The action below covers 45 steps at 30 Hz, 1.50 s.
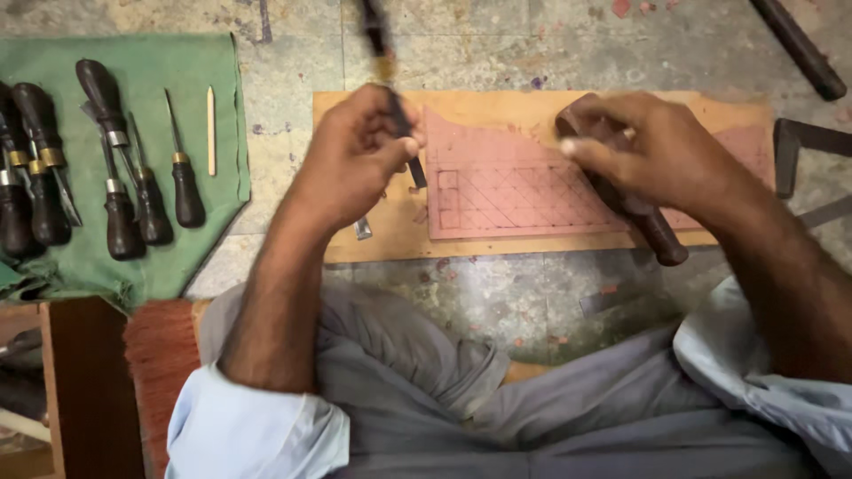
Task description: The person carves decorative patterns into a piece of wood using different chisels and a mallet, occasionally using a pencil and ruler for markings while sitting on the floor.
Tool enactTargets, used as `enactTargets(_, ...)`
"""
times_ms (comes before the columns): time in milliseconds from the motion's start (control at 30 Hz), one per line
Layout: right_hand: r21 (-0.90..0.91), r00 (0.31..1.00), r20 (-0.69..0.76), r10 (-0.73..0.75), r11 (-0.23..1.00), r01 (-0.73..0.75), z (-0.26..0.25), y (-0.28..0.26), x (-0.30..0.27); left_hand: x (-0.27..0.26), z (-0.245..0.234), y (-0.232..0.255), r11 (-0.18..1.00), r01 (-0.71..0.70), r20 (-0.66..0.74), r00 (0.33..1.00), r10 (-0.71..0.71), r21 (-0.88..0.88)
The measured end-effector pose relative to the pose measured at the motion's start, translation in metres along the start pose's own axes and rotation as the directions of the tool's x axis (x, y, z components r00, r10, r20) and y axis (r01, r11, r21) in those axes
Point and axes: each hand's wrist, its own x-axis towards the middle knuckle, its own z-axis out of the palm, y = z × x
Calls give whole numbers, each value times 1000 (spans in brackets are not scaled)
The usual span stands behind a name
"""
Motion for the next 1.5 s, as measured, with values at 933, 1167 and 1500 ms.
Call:
enactTargets(933,-114,923,-162,350,922,-369,17,39,-11,-15,50,-40,908,171,-48,985,-165,383)
enactTargets(1167,-386,739,-516,-433,888,251,8,13,-21,-20,54,-37,910,129,-34,992,-125,393)
enactTargets(1500,-540,464,-497,-734,680,497,6,-36,-21,-33,61,-54,863,19,-57,998,11,506)
